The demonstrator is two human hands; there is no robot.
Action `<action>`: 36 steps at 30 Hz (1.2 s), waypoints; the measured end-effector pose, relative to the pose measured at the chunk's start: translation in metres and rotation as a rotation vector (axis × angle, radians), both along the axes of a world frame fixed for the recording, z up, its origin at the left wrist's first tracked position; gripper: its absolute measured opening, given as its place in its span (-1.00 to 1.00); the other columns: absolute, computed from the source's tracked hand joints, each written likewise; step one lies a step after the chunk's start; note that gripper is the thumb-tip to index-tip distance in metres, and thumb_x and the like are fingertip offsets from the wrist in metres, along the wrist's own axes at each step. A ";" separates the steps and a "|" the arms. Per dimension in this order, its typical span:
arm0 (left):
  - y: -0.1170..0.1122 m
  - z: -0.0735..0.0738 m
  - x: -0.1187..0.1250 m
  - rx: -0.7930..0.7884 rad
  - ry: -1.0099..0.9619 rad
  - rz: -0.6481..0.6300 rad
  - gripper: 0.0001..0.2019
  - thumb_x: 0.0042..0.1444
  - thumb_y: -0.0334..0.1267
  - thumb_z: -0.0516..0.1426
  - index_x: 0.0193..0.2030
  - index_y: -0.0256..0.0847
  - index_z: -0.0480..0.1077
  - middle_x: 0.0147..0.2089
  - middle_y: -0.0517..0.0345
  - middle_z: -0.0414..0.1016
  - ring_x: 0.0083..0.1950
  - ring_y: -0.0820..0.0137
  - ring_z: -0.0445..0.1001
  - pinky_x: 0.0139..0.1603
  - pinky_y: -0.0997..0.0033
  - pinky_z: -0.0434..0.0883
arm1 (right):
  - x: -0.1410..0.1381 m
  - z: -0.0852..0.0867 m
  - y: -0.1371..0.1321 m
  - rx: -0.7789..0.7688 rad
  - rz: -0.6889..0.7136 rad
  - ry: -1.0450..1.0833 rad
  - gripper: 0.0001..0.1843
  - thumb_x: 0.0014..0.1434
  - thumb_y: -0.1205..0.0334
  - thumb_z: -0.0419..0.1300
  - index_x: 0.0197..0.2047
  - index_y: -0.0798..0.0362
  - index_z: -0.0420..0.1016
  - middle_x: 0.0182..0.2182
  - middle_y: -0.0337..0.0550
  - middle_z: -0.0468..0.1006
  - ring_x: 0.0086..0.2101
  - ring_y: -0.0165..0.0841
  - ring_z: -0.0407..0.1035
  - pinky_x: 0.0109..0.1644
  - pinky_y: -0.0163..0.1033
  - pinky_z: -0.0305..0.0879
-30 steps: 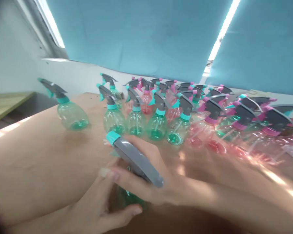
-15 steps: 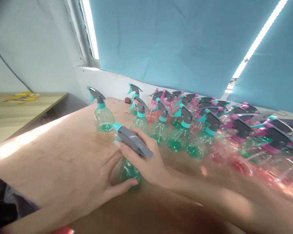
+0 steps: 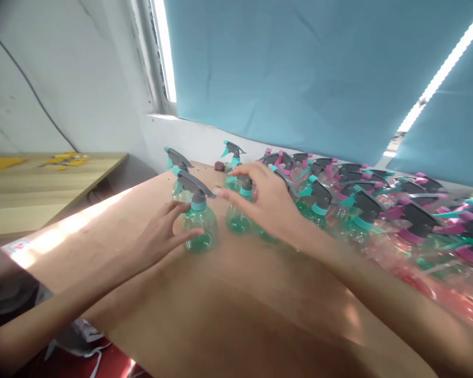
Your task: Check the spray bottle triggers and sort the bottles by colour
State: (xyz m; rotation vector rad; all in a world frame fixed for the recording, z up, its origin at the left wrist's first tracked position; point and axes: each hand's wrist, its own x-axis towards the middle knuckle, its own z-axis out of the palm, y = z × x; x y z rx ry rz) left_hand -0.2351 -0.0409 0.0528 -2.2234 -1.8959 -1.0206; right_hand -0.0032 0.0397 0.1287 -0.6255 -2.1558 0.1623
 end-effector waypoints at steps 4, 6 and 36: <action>0.021 0.005 -0.006 -0.010 0.051 0.020 -0.48 0.17 0.09 0.18 0.08 -0.28 0.27 -0.01 -0.07 0.43 0.03 0.08 0.42 -0.01 0.12 0.39 | 0.002 0.015 0.034 0.108 -0.244 -0.154 -0.51 0.18 -0.04 0.19 0.02 0.17 0.43 -0.02 0.12 0.52 0.01 -0.03 0.37 0.07 0.05 0.26; 0.031 0.008 -0.006 -0.017 0.093 0.029 -0.51 0.16 0.04 0.21 0.07 -0.30 0.29 -0.02 -0.08 0.44 0.04 0.06 0.41 -0.01 0.12 0.38 | 0.000 0.017 0.049 0.022 -0.296 -0.252 -0.40 0.17 -0.14 0.15 0.07 0.18 0.41 0.02 0.15 0.51 0.02 0.03 0.37 0.06 0.09 0.27; 0.079 0.031 -0.001 -0.032 0.379 0.069 -0.59 0.16 -0.08 0.23 0.10 -0.19 0.42 -0.04 -0.10 0.35 0.02 -0.05 0.27 0.04 -0.01 0.26 | -0.007 0.014 0.048 -0.026 -0.112 -0.412 -0.72 0.26 0.06 0.12 -0.11 0.08 0.44 -0.48 -0.17 0.55 -0.40 -0.25 0.37 -0.33 -0.21 0.17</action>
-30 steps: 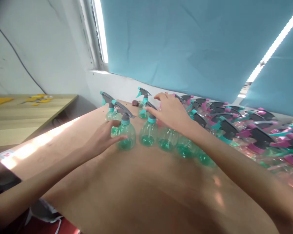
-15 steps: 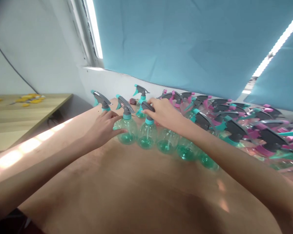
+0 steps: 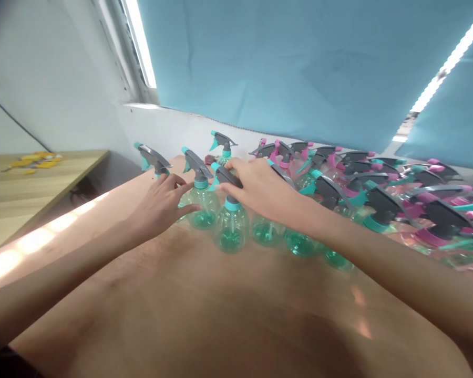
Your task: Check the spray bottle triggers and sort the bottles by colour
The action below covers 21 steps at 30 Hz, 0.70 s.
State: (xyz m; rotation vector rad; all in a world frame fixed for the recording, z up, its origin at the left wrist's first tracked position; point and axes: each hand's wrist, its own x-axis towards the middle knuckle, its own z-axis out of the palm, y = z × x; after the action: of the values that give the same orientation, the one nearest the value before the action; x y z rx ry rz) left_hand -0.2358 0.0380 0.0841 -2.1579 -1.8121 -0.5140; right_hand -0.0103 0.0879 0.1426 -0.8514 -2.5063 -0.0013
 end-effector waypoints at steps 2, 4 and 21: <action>0.000 -0.001 0.000 0.003 -0.019 -0.002 -0.58 0.16 -0.09 0.22 0.12 -0.21 0.40 -0.04 -0.11 0.35 0.03 -0.06 0.27 0.04 -0.02 0.25 | 0.003 0.001 -0.007 0.015 -0.002 -0.009 -0.71 0.25 0.04 0.12 -0.12 0.08 0.45 -0.51 -0.19 0.54 -0.42 -0.26 0.34 -0.33 -0.21 0.16; -0.003 -0.002 0.000 0.007 -0.034 -0.002 -0.56 0.17 -0.09 0.22 0.14 -0.22 0.37 -0.05 -0.11 0.35 0.03 -0.06 0.27 0.05 -0.02 0.25 | 0.007 0.002 -0.014 0.007 -0.004 -0.009 -0.69 0.24 0.03 0.14 -0.11 0.08 0.46 -0.53 -0.21 0.52 -0.46 -0.29 0.32 -0.35 -0.22 0.14; -0.094 -0.021 0.097 -0.408 -0.437 -0.307 -0.13 0.09 0.21 0.19 0.41 0.01 -0.13 0.36 -0.09 0.08 0.34 -0.05 0.11 0.24 -0.15 0.19 | 0.082 -0.005 -0.069 -0.079 -0.042 -0.006 -0.62 0.24 -0.02 0.10 0.01 0.02 0.46 -0.38 -0.11 0.49 -0.19 -0.14 0.40 -0.21 -0.11 0.30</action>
State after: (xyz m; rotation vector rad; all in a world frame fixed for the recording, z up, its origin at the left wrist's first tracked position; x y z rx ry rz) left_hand -0.1391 -0.0556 0.0629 -2.8087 -1.9386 -0.7948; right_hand 0.0721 0.0192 0.1375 -0.9366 -2.5082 0.0818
